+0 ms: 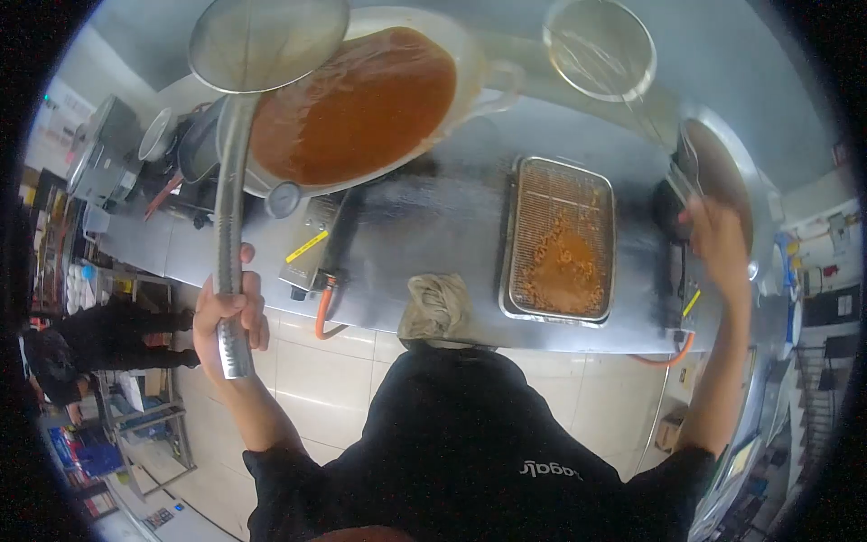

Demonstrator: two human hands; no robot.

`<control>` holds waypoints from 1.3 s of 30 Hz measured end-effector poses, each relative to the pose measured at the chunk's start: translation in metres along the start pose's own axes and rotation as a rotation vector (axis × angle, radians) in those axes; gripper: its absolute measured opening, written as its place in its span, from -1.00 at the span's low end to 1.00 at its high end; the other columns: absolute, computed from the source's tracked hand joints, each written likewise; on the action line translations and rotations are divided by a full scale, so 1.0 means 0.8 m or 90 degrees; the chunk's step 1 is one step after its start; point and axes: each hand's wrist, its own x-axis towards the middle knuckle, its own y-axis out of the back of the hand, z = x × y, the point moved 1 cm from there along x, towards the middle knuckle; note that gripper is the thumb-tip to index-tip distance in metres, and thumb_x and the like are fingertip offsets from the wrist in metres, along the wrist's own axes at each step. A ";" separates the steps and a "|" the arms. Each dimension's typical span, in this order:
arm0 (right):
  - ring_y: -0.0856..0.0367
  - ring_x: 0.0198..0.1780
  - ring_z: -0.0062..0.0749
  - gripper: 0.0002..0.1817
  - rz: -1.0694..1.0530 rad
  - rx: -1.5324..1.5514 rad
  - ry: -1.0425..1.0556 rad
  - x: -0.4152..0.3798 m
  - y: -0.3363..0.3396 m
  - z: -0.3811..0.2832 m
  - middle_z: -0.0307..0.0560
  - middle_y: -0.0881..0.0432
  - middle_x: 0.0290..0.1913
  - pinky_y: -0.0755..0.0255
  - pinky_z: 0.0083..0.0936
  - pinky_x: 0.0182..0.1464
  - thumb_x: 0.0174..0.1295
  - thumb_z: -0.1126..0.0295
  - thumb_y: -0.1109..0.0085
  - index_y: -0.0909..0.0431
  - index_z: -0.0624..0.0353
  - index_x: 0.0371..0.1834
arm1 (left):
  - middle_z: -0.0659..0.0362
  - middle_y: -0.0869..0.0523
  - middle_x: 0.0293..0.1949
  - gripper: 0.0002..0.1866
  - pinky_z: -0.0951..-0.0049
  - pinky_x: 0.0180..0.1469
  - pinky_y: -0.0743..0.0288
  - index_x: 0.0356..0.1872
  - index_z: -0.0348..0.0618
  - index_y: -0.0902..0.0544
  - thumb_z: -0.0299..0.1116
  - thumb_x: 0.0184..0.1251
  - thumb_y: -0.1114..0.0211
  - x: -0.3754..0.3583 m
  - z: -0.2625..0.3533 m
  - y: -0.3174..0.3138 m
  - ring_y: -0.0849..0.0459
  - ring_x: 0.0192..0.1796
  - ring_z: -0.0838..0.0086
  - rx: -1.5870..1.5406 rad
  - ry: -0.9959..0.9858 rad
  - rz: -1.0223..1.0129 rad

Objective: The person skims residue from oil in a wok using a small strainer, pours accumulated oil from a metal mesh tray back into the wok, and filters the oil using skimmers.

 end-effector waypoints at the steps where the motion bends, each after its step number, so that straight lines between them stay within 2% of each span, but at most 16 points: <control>1: -0.30 -0.57 -0.52 -0.52 0.062 -0.025 0.073 0.016 0.003 -0.052 -0.19 -0.30 -0.68 -0.21 -0.43 -0.45 0.47 0.08 0.09 -0.57 0.29 -0.39 | 0.12 -0.44 -0.69 -0.42 0.44 -0.74 -0.54 0.09 -0.41 -0.25 -0.49 -0.06 -0.16 0.000 -0.001 0.003 -0.42 -0.83 0.41 -0.002 -0.002 -0.005; 2: -0.34 -0.54 -0.41 -0.51 0.125 -0.049 0.145 0.036 0.003 -0.098 -0.11 -0.33 -0.66 -0.27 -0.38 -0.39 0.45 0.06 0.09 -0.56 0.29 -0.42 | 0.12 -0.44 -0.69 -0.42 0.44 -0.74 -0.54 0.08 -0.41 -0.25 -0.49 -0.07 -0.16 0.000 0.000 0.005 -0.42 -0.83 0.41 -0.003 -0.003 -0.011; 4: -0.44 -0.54 -0.28 -0.47 0.143 -0.172 0.310 0.103 0.001 -0.127 -0.02 -0.39 -0.69 -0.33 -0.29 -0.34 0.40 0.05 0.03 -0.52 0.29 -0.56 | 0.12 -0.45 -0.68 -0.44 0.44 -0.73 -0.54 0.05 -0.41 -0.29 -0.51 -0.09 -0.16 -0.004 0.006 0.004 -0.44 -0.83 0.40 0.001 0.007 0.005; 5: -0.49 -0.51 -0.09 -0.42 0.035 -0.197 0.282 0.143 -0.003 -0.156 0.11 -0.47 -0.65 -0.37 -0.20 -0.28 0.37 0.01 0.02 -0.50 0.30 -0.66 | 0.12 -0.45 -0.68 -0.45 0.44 -0.73 -0.54 0.04 -0.41 -0.31 -0.51 -0.10 -0.16 -0.005 0.008 0.007 -0.44 -0.83 0.40 0.001 0.006 0.004; 7: -0.64 -0.36 0.08 -0.46 -0.014 -0.297 0.281 0.201 -0.029 -0.223 0.21 -0.62 -0.54 -0.46 -0.12 -0.18 0.34 0.03 -0.02 -0.60 0.28 -0.61 | 0.10 -0.46 -0.67 -0.47 0.45 -0.72 -0.54 0.01 -0.38 -0.36 -0.53 -0.12 -0.17 -0.007 0.014 0.010 -0.45 -0.81 0.40 -0.013 0.013 -0.001; 9: -0.70 -0.27 0.06 -0.53 0.209 -0.389 0.389 0.244 -0.079 -0.267 0.17 -0.68 -0.43 -0.51 -0.13 -0.14 0.33 0.08 -0.06 -0.66 0.26 -0.54 | 0.10 -0.46 -0.67 -0.47 0.45 -0.72 -0.54 0.02 -0.36 -0.36 -0.55 -0.12 -0.16 -0.006 0.021 0.012 -0.46 -0.81 0.39 0.006 0.029 0.002; 11: -0.73 -0.16 -0.04 -0.68 0.155 -0.477 0.344 0.265 -0.110 -0.323 0.12 -0.73 -0.26 -0.56 -0.18 -0.13 0.29 0.22 -0.09 -0.71 0.23 -0.40 | 0.09 -0.46 -0.64 -0.48 0.44 -0.71 -0.54 0.03 -0.33 -0.36 -0.60 -0.10 -0.14 -0.005 0.025 0.021 -0.47 -0.79 0.39 0.016 0.051 -0.003; 14: -0.73 -0.08 -0.18 -0.78 0.098 -0.619 0.297 0.287 -0.151 -0.373 0.04 -0.73 -0.12 -0.59 -0.24 -0.11 0.24 0.35 -0.10 -0.73 0.17 -0.25 | 0.09 -0.48 -0.61 -0.50 0.41 -0.71 -0.55 0.02 -0.32 -0.37 -0.62 -0.09 -0.13 -0.001 0.035 0.032 -0.47 -0.76 0.41 0.054 0.069 -0.021; 18: -0.73 -0.07 -0.22 -0.77 -0.014 -0.605 0.275 0.287 -0.220 -0.386 -0.03 -0.75 -0.13 -0.60 -0.26 -0.11 0.19 0.39 -0.10 -0.77 0.08 -0.22 | 0.11 -0.50 -0.58 -0.52 0.41 -0.68 -0.58 0.02 -0.30 -0.37 -0.60 -0.05 -0.13 -0.002 0.048 0.050 -0.48 -0.67 0.47 0.135 0.085 -0.019; 20: -0.73 -0.08 -0.19 -0.78 -0.088 -0.626 0.327 0.265 -0.248 -0.394 -0.03 -0.75 -0.13 -0.60 -0.26 -0.11 0.15 0.40 -0.12 -0.77 0.07 -0.24 | 0.12 -0.50 -0.57 -0.54 0.42 -0.67 -0.58 0.00 -0.29 -0.37 -0.60 -0.04 -0.14 -0.002 0.050 0.058 -0.49 -0.65 0.48 0.129 0.089 -0.017; 22: -0.72 -0.08 -0.13 -0.76 -0.209 -0.644 0.342 0.266 -0.281 -0.407 0.02 -0.74 -0.10 -0.59 -0.24 -0.12 0.07 0.42 -0.16 -0.76 0.09 -0.22 | 0.12 -0.50 -0.57 -0.55 0.42 -0.67 -0.58 -0.01 -0.28 -0.38 -0.60 -0.04 -0.14 -0.002 0.052 0.065 -0.49 -0.65 0.48 0.129 0.092 -0.025; 25: -0.71 -0.15 -0.06 -0.78 -0.327 -0.588 0.365 0.241 -0.297 -0.443 0.16 -0.71 -0.23 -0.56 -0.20 -0.19 0.03 0.42 -0.16 -0.73 0.26 -0.33 | 0.12 -0.51 -0.57 -0.55 0.41 -0.67 -0.58 -0.01 -0.27 -0.38 -0.59 -0.04 -0.15 -0.001 0.054 0.071 -0.50 -0.64 0.47 0.128 0.092 -0.025; 28: -0.67 -0.28 -0.06 -0.77 -0.414 -0.607 0.430 0.234 -0.327 -0.474 0.15 -0.70 -0.32 -0.49 -0.13 -0.27 -0.05 0.47 -0.17 -0.73 0.24 -0.32 | 0.12 -0.51 -0.56 -0.55 0.40 -0.67 -0.58 -0.02 -0.27 -0.38 -0.57 -0.04 -0.16 -0.003 0.056 0.072 -0.51 -0.62 0.47 0.132 0.087 -0.009; 30: -0.62 -0.35 -0.11 -0.81 -0.431 -0.512 0.435 0.214 -0.316 -0.492 0.09 -0.66 -0.41 -0.45 -0.18 -0.33 0.06 0.39 -0.12 -0.69 0.26 -0.40 | 0.12 -0.51 -0.56 -0.55 0.40 -0.67 -0.58 -0.02 -0.27 -0.39 -0.56 -0.05 -0.16 -0.004 0.058 0.073 -0.51 -0.62 0.47 0.135 0.089 -0.023; 35: -0.53 -0.49 -0.28 -0.64 -0.484 -0.309 0.362 0.183 -0.281 -0.499 -0.09 -0.57 -0.56 -0.38 -0.30 -0.43 0.32 0.17 -0.04 -0.61 0.22 -0.48 | 0.12 -0.51 -0.56 -0.55 0.40 -0.67 -0.59 -0.02 -0.27 -0.39 -0.56 -0.05 -0.16 -0.008 0.056 0.068 -0.52 -0.63 0.46 0.126 0.075 -0.039; 39: -0.36 -0.65 -0.46 -0.53 -0.483 -0.218 0.308 0.160 -0.258 -0.483 -0.22 -0.42 -0.69 -0.23 -0.36 -0.57 0.40 0.07 -0.01 -0.51 0.14 -0.62 | 0.12 -0.50 -0.58 -0.55 0.41 -0.68 -0.56 -0.01 -0.27 -0.38 -0.56 -0.05 -0.15 -0.011 0.055 0.056 -0.51 -0.66 0.45 0.124 0.065 -0.028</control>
